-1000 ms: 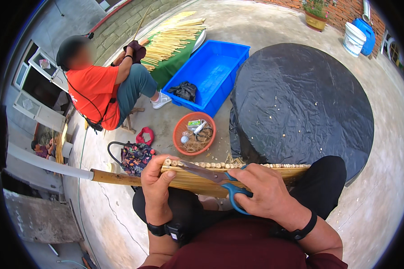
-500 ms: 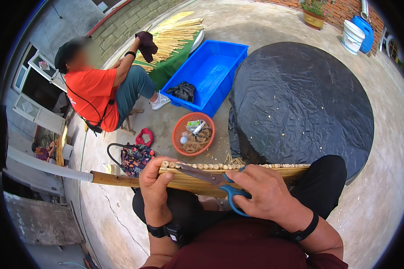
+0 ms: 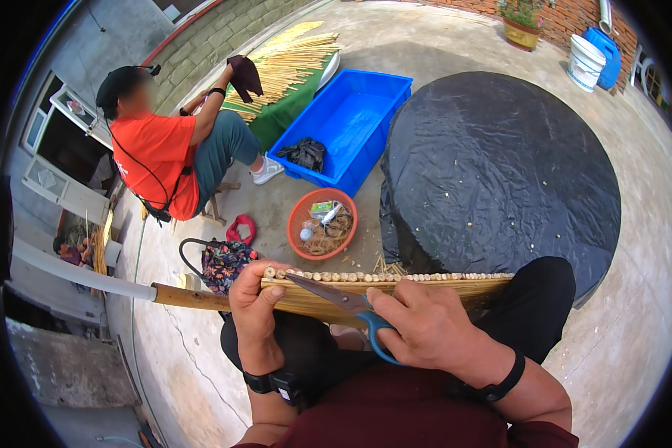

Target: The person trims the edges of a woven bamboo mat using scissors. The person holds the mat and cuts along the perimeter to remove excess material and uneven ends of the bamboo sticks.

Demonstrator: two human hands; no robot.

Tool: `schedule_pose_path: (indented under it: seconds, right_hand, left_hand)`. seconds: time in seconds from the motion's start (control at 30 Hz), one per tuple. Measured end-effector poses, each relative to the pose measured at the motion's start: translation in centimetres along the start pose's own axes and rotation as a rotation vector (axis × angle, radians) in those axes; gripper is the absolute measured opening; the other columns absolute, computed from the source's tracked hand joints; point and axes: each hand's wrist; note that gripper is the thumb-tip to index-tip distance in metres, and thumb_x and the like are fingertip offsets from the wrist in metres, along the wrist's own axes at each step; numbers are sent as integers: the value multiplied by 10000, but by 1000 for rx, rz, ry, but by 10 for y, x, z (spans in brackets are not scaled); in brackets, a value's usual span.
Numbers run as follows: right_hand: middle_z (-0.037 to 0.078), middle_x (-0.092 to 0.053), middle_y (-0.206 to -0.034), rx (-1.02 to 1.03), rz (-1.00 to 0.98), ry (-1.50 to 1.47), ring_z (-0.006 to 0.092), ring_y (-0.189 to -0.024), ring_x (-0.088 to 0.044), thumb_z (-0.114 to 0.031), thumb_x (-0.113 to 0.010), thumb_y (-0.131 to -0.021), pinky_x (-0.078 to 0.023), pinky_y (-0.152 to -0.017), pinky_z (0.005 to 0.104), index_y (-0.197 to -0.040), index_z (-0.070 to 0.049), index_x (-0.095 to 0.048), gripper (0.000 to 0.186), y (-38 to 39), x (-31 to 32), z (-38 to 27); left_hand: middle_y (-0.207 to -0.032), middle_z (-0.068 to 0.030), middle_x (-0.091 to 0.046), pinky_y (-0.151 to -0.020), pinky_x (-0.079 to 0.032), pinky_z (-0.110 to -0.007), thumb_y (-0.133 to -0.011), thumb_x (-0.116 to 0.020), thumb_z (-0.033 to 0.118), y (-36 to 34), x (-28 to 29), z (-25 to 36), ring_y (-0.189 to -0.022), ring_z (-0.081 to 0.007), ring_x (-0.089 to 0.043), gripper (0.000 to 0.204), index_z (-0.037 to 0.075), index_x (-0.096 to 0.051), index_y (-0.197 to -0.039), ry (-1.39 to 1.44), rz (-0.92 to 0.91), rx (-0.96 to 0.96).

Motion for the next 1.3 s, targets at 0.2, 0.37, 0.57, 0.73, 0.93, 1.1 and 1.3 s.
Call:
schedule_pose_path:
  seconds: [0.2, 0.37, 0.57, 0.73, 0.93, 1.1, 1.3]
  right_hand:
    - [89, -490, -712, 2, 36, -26, 247, -565, -538, -116, -686, -637, -440, -496, 358, -1005, -26, -594, 390, 9, -2, 8]
    - [97, -502, -739, -73, 66, -82, 264, -593, -540, -91, -675, -622, -446, -524, 365, -1007, -40, -589, 397, 3, -1, 5]
    - [97, -512, -752, -85, 47, -79, 278, -646, -551, -95, -678, -621, -451, -563, 387, -1007, -49, -590, 399, 0, -2, 3]
    - [101, -513, -755, -87, 40, -127, 279, -646, -553, -98, -685, -620, -451, -559, 386, -1009, -53, -591, 403, -1, -7, 1]
    - [94, -495, -737, -73, 14, -82, 274, -620, -544, -111, -683, -631, -447, -540, 387, -1022, -51, -589, 406, -1, -9, -1]
    - [96, -487, -720, -62, -14, -25, 266, -591, -533, -110, -697, -633, -432, -510, 384, -1032, -35, -588, 420, 0, -5, -10]
    - [92, -478, -712, -72, -19, -6, 252, -569, -526, -112, -688, -637, -425, -491, 374, -1045, -30, -586, 429, 0, -8, -16]
  left_hand:
    - [-877, -48, -639, -745, -459, -236, -797, -672, 127, 4, 2, -2, -813, -109, -588, 241, -28, -612, -972, -10, 21, -9]
    - [-884, -51, -637, -747, -462, -240, -801, -670, 125, 3, 3, 0, -818, -114, -590, 238, -24, -613, -976, -23, -9, -16]
    - [-888, -53, -638, -745, -462, -239, -796, -675, 128, 6, 4, -2, -818, -116, -591, 246, -25, -613, -979, 3, 8, -4]
    - [-886, -58, -637, -742, -458, -238, -800, -676, 135, 7, 4, -4, -811, -117, -589, 247, -29, -613, -974, -12, 14, -7]
    - [-880, -60, -631, -734, -453, -238, -799, -676, 143, 7, 3, -5, -801, -120, -584, 249, -31, -613, -966, -16, 21, -33]
    - [-871, -57, -628, -730, -454, -238, -798, -671, 143, 7, 0, -1, -801, -116, -582, 243, -31, -614, -958, -17, 25, -30]
    - [-862, -56, -635, -724, -456, -236, -797, -670, 144, 8, 1, 1, -795, -112, -585, 241, -30, -613, -955, -6, 8, -24]
Point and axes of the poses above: each hand's wrist, its own y-axis away from the middle knuckle, its own x-axis out of the back of the hand, z = x × y
